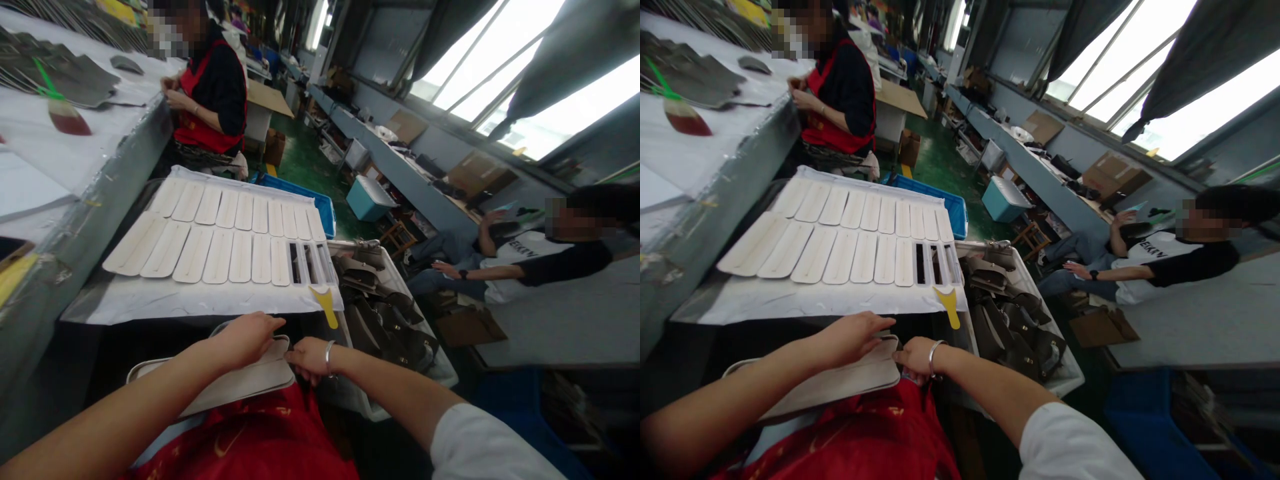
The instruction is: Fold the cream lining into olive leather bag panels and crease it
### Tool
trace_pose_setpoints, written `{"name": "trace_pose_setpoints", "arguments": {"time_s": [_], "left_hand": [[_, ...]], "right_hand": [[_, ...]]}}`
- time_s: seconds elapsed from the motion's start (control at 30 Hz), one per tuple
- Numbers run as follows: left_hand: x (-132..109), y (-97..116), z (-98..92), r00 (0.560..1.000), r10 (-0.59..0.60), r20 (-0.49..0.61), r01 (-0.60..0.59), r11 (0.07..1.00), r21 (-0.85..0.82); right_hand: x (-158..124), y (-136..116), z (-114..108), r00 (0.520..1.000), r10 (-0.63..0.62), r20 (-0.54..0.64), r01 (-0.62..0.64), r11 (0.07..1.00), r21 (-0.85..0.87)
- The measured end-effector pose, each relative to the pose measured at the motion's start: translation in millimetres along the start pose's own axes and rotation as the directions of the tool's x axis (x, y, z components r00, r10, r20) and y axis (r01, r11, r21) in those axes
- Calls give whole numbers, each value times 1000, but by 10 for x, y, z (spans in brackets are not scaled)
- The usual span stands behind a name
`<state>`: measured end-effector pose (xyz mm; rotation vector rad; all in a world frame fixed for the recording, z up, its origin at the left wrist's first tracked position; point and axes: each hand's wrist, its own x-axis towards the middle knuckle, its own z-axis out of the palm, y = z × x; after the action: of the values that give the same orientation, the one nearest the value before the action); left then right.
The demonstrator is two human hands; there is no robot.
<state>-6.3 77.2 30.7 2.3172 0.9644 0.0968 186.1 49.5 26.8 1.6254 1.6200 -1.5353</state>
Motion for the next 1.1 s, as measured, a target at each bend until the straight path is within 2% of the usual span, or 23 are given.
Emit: {"name": "trace_pose_setpoints", "arguments": {"time_s": [0.1,0.27,0.37,0.47,0.53,0.6,0.67,0.73,0.8,0.9,0.97,1.1], "left_hand": [[176,-39,35,988,59,141,-57,998,-15],[246,-139,86,981,42,188,-19,992,-126],[141,-298,-3,980,-42,194,92,962,-258],[-226,-576,-190,967,-202,153,247,891,-382],[-641,-735,-303,940,-323,114,338,825,-452],[-1104,-803,-335,901,-425,86,405,753,-519],[-1504,-791,-249,865,-496,78,446,688,-573],[-1769,-755,-59,838,-539,83,451,599,-662],[-1889,-736,170,814,-575,85,387,427,-817],[-1888,-748,417,780,-619,93,232,147,-962],[-1847,-761,458,774,-622,118,213,80,-974],[-1781,-760,342,775,-601,197,262,22,-965]], "right_hand": [[21,33,0,1000,16,11,-16,999,35],[84,54,-35,1000,1,-4,-1,996,84],[78,66,-3,999,-33,-21,35,994,106],[56,115,49,997,-70,-43,75,991,109],[66,156,65,993,-107,-52,112,988,107],[90,181,63,990,-132,-51,137,984,112],[109,183,47,991,-127,-36,131,984,123],[114,170,25,995,-100,-14,101,986,134],[106,158,2,996,-87,-3,87,987,136],[91,158,-30,997,-77,13,74,986,152],[89,163,-54,996,-68,49,59,983,174],[104,141,-95,992,-24,127,-5,975,222]]}}
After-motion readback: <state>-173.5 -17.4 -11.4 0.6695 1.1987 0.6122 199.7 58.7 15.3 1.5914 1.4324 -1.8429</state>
